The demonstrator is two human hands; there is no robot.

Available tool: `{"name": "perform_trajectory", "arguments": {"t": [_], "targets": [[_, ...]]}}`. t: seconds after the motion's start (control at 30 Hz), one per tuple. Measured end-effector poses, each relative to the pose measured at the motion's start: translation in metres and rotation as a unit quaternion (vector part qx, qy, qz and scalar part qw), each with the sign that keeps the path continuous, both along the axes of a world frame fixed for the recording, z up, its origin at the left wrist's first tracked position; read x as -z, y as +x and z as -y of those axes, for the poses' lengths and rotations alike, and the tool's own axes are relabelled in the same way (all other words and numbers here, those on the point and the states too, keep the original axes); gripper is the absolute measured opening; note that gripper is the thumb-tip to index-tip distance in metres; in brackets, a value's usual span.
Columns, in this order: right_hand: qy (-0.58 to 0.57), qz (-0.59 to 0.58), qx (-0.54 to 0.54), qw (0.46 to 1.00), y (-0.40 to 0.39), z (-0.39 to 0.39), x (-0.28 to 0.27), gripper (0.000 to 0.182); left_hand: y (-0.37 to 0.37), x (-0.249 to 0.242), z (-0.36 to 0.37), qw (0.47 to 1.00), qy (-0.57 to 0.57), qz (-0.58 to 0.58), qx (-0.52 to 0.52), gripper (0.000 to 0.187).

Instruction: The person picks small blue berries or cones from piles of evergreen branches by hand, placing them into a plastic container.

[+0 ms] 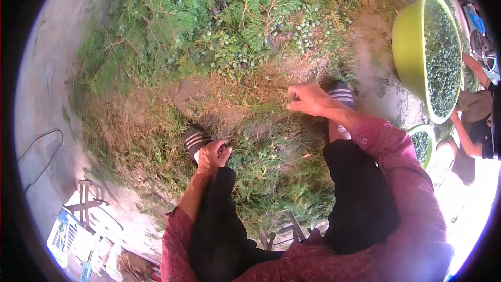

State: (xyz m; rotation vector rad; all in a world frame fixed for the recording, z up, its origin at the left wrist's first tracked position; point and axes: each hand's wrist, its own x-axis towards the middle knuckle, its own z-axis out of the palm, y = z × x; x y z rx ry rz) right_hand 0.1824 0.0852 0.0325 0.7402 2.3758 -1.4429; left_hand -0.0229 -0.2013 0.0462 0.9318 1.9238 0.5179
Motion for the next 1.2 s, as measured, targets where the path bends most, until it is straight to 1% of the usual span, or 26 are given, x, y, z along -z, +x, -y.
{"name": "perform_trajectory", "arguments": {"t": [0.03, 0.1, 0.13, 0.17, 0.23, 0.27, 0.3, 0.37, 0.4, 0.47, 0.5, 0.53, 0.57, 0.6, 0.67, 0.73, 0.77, 0.8, 0.83, 0.87, 0.9, 0.93, 1.07, 1.13, 1.17, 1.2], "targets": [[-0.001, 0.000, -0.002, 1.000, -0.008, -0.001, -0.006, 0.023, 0.000, 0.005, 0.003, 1.000, -0.001, 0.000, -0.002, 0.024], [-0.012, 0.066, -0.024, 0.997, -0.030, -0.007, -0.012, 0.026, 0.001, 0.011, 0.007, 1.000, 0.004, -0.025, 0.007, 0.025], [0.021, -0.006, 0.013, 1.000, -0.033, -0.009, 0.004, 0.023, 0.002, 0.007, 0.003, 0.999, 0.017, -0.033, 0.003, 0.025], [0.020, -0.007, 0.012, 1.000, -0.039, -0.013, 0.007, 0.023, 0.002, 0.009, 0.004, 0.999, 0.016, -0.034, 0.002, 0.025], [0.034, -0.064, 0.075, 0.995, -0.052, -0.018, 0.008, 0.016, 0.003, 0.016, 0.008, 0.998, 0.042, -0.051, 0.010, 0.025], [0.045, -0.080, 0.074, 0.993, -0.058, -0.018, 0.001, 0.011, 0.004, 0.019, 0.010, 0.997, 0.051, -0.056, 0.010, 0.025], [0.043, -0.079, 0.073, 0.993, -0.062, -0.015, 0.010, 0.011, 0.005, 0.021, 0.012, 0.997, 0.050, -0.056, 0.009, 0.025], [0.147, -0.082, -0.004, 0.986, -0.067, -0.010, 0.032, 0.013, 0.005, 0.023, 0.012, 0.998, 0.046, -0.049, 0.011, 0.026], [0.145, -0.083, -0.004, 0.986, -0.066, -0.007, 0.038, 0.013, 0.005, 0.023, 0.012, 0.998, 0.044, -0.049, 0.011, 0.026], [0.251, -0.121, -0.035, 0.960, -0.067, -0.003, 0.036, 0.009, 0.004, 0.022, 0.011, 0.997, 0.040, -0.061, 0.032, 0.027], [0.250, -0.121, -0.036, 0.960, -0.066, -0.007, 0.033, 0.009, 0.003, 0.020, 0.010, 0.997, 0.040, -0.061, 0.031, 0.027], [-0.014, -0.025, 0.059, 0.998, -0.069, -0.016, 0.016, 0.011, 0.003, 0.019, 0.009, 0.995, 0.064, -0.072, 0.038, 0.027], [-0.277, 0.076, 0.148, 0.946, -0.068, -0.023, 0.008, 0.013, 0.004, 0.018, 0.008, 0.992, 0.089, -0.082, 0.044, 0.027], [-0.415, 0.049, 0.182, 0.890, -0.057, -0.031, 0.014, 0.016, 0.004, 0.017, 0.008, 0.992, 0.090, -0.080, 0.040, 0.027], [-0.421, 0.059, 0.190, 0.885, -0.059, -0.031, -0.005, 0.016, 0.005, 0.016, 0.008, 0.996, 0.056, -0.061, 0.031, 0.028], [-0.431, 0.067, 0.203, 0.877, -0.066, -0.025, -0.009, 0.016, 0.004, 0.020, 0.009, 0.995, 0.063, -0.070, 0.039, 0.027], [-0.279, 0.052, 0.100, 0.954, -0.078, -0.018, -0.004, 0.013, 0.004, 0.020, 0.009, 0.993, 0.071, -0.081, 0.050, 0.026], [-0.117, 0.035, -0.005, 0.993, -0.085, -0.011, 0.000, 0.010, 0.005, 0.018, 0.008, 0.994, 0.067, -0.080, 0.045, 0.025], [-0.118, 0.035, -0.003, 0.992, -0.088, -0.003, 0.011, 0.010, 0.005, 0.019, 0.008, 0.993, 0.066, -0.081, 0.047, 0.025], [-0.029, -0.039, -0.037, 0.998, -0.089, 0.006, 0.026, 0.010, 0.006, 0.021, 0.008, 0.993, 0.078, -0.077, 0.039, 0.025], [0.060, -0.112, -0.071, 0.989, -0.089, 0.012, 0.039, 0.009, 0.006, 0.021, 0.010, 0.993, 0.090, -0.073, 0.030, 0.026], [0.120, -0.121, -0.065, 0.983, -0.089, 0.017, 0.042, 0.010, 0.006, 0.022, 0.011, 0.993, 0.090, -0.073, 0.031, 0.026], [0.183, -0.138, -0.075, 0.970, -0.084, 0.024, 0.051, 0.009, 0.005, 0.020, 0.009, 0.993, 0.069, -0.077, 0.052, 0.028], [0.183, -0.078, -0.106, 0.974, -0.079, 0.022, 0.051, 0.011, 0.005, 0.020, 0.008, 0.993, 0.068, -0.082, 0.059, 0.029], [0.182, -0.078, -0.106, 0.974, -0.077, 0.020, 0.040, 0.011, 0.005, 0.021, 0.008, 0.992, 0.072, -0.085, 0.061, 0.029], [0.050, -0.049, -0.042, 0.997, -0.073, 0.016, 0.027, 0.011, 0.005, 0.021, 0.008, 0.991, 0.076, -0.089, 0.064, 0.029]]}}
